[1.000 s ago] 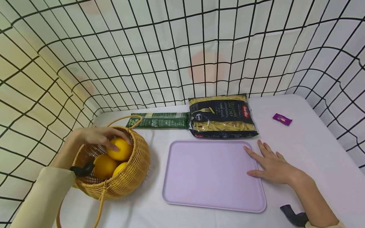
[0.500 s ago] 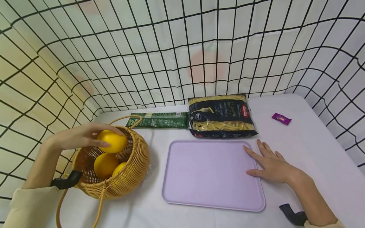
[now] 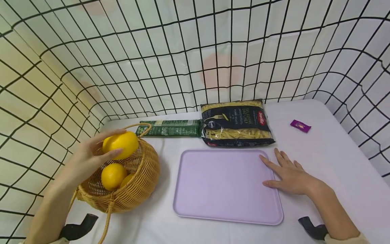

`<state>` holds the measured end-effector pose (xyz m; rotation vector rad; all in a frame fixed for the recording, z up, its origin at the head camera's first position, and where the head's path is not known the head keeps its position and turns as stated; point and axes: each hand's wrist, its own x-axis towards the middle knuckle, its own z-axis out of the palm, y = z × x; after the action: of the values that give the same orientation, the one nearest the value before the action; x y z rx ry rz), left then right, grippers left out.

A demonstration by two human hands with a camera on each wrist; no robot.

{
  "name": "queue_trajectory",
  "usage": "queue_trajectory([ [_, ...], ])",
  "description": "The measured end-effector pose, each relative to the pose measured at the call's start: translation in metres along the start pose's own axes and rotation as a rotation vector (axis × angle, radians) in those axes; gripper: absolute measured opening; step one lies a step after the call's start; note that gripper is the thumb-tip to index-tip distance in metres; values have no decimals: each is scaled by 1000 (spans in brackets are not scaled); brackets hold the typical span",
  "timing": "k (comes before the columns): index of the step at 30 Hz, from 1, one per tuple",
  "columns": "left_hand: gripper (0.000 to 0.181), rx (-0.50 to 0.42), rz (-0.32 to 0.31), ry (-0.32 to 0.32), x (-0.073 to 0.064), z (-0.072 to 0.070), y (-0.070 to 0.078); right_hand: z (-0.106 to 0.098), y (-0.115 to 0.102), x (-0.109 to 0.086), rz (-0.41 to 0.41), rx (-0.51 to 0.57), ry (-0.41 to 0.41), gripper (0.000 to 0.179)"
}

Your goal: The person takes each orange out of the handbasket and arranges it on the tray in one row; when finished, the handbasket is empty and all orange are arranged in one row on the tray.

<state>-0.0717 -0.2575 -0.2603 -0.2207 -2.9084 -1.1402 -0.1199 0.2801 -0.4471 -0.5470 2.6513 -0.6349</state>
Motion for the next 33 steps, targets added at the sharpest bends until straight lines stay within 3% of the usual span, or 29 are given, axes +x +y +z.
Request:
queue_trajectory([
  [4,52,-76,-31,64,-6,22,19,-1,0,0,-1,-1,-1,91],
  [11,52,-168,-21,99,1,66,49,0,2,0,6,-18,0,92],
  [16,51,-235,-28,115,5,97,60,1,2,1,13,-18,-4,92],
  [24,52,-357,-63,163,19,141,56,-1,-2,0,6,-21,0,91],
  [33,47,-398,-156,180,44,177,33,0,-2,0,16,2,-5,91],
])
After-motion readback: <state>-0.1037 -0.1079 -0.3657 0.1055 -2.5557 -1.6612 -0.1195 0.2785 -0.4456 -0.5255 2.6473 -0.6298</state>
